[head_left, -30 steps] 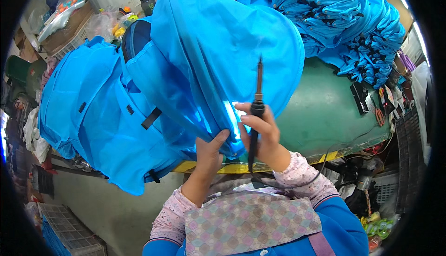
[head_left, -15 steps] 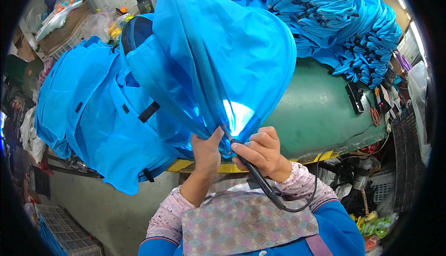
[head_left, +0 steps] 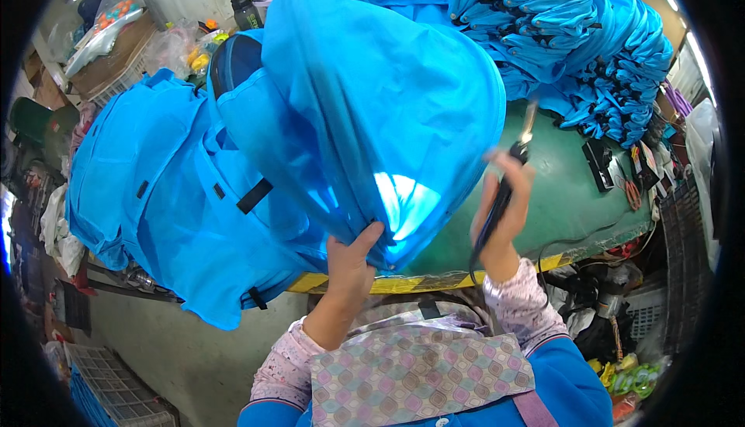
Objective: The person uses a handheld soldering iron to press and seal seams on blue fabric bags. They repeatedly pick up each bag, apply the tool along the edges, and place the finished items into a growing stack on the table.
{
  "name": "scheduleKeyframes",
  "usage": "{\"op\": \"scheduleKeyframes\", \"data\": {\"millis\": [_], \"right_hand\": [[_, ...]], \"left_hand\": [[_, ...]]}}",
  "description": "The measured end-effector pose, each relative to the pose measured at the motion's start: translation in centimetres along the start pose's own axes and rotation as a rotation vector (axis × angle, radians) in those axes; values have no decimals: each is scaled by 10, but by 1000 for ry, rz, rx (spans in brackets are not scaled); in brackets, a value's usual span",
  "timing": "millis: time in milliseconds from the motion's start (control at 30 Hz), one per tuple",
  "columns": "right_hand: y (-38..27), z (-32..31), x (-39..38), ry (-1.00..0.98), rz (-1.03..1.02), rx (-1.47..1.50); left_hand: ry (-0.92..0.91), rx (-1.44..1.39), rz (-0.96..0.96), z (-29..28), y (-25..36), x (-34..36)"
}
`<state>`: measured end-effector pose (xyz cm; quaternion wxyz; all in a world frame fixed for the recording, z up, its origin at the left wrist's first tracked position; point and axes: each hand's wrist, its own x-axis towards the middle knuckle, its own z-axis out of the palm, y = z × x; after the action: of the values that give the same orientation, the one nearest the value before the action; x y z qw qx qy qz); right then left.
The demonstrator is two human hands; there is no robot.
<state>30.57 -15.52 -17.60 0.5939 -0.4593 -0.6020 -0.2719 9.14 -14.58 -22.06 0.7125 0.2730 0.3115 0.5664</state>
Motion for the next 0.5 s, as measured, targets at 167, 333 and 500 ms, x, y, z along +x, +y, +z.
{"op": "scheduleKeyframes", "data": {"millis": [167,333,500], "right_hand": [[25,29,22,21,198,144],[11,39,26,50,48,197],[3,41,26,85,69,196]], "left_hand": [[-446,969,-172,-19,73,-10],[-189,960,483,15,187,-4],[444,1431,1010,-1,236,139]]}}
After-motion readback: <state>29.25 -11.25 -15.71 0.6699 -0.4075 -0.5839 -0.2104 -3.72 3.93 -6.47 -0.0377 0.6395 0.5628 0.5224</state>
